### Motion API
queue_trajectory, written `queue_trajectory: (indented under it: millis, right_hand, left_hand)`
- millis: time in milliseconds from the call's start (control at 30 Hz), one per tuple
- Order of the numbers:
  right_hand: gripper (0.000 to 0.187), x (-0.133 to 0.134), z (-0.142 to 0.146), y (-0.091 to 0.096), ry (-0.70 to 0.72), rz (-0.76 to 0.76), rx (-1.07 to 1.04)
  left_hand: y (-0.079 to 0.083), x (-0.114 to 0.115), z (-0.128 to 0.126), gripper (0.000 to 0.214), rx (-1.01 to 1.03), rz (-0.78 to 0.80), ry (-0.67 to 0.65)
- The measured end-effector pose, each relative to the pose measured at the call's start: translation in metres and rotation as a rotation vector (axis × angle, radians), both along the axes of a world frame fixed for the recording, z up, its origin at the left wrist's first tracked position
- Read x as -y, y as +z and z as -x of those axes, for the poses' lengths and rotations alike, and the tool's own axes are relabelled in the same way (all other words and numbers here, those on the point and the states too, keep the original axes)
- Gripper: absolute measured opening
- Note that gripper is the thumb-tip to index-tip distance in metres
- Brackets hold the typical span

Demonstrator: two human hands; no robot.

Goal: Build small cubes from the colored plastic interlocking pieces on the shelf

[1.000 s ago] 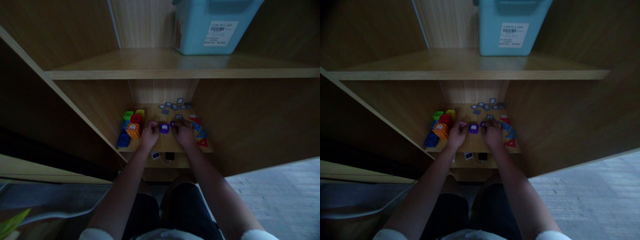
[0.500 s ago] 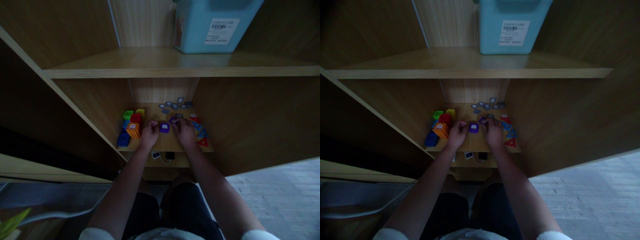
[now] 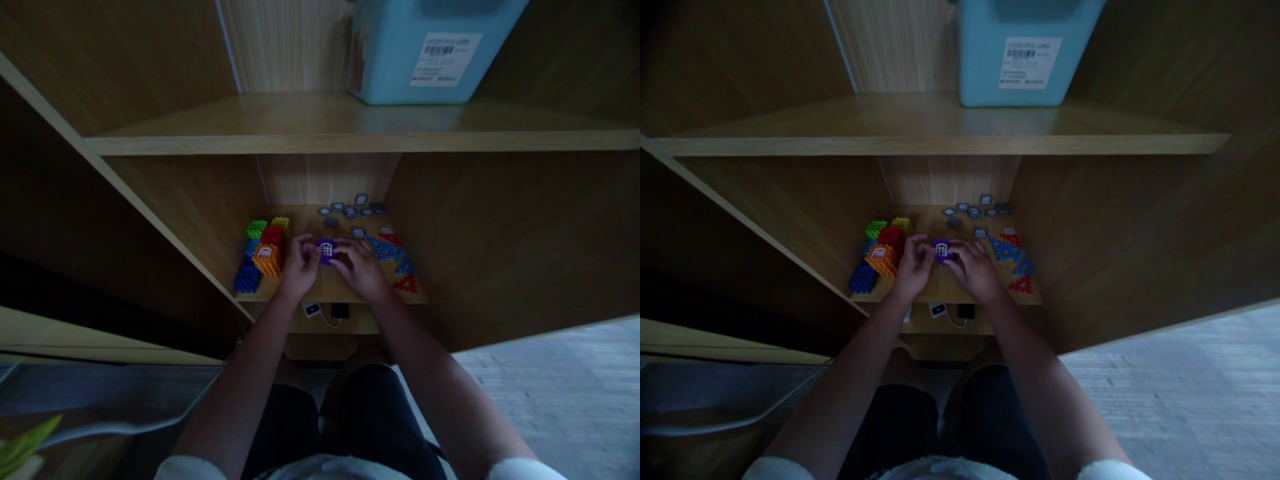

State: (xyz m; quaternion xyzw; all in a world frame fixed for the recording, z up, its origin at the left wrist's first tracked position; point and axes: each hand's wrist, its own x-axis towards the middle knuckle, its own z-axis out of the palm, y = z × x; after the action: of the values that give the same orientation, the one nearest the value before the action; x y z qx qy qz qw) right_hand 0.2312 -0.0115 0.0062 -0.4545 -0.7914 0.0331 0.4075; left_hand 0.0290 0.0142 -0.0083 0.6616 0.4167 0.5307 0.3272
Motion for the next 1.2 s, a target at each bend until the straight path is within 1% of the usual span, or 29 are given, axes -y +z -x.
queue_trajectory:
  millis: [100,267,367,500,700,1033,1200]
  right_hand:
    - [0.023,0.0,0.0,0.001,-0.009,0.015,0.017]
    - [0.031,0.0,-0.001,0.0,0.01,0.007,0.002]
    - [0.033,-0.001,-0.001,-0.002,0.006,0.013,-0.014]
    - [0.037,-0.004,-0.002,-0.007,-0.014,0.008,-0.079]
    - [0.039,-0.01,-0.003,-0.013,-0.07,0.093,-0.115]
    - [0.041,-0.01,-0.003,-0.011,-0.077,0.129,-0.126]
    - [0.04,-0.011,-0.003,-0.012,-0.074,0.11,-0.139]
  left_hand:
    - [-0.002,-0.002,-0.001,0.043,0.019,0.014,-0.023]
    - [-0.001,-0.002,-0.002,0.039,0.055,0.013,-0.035]
    - [-0.001,-0.002,-0.002,0.038,0.039,0.032,-0.037]
    - [-0.003,-0.004,-0.001,0.032,0.01,0.023,0.004]
    - [-0.004,-0.006,0.0,0.027,-0.03,0.022,0.042]
    - [-0.003,-0.007,0.0,0.023,-0.076,0.052,0.094]
    - [-0.003,-0.008,0.001,0.022,-0.086,0.043,0.118]
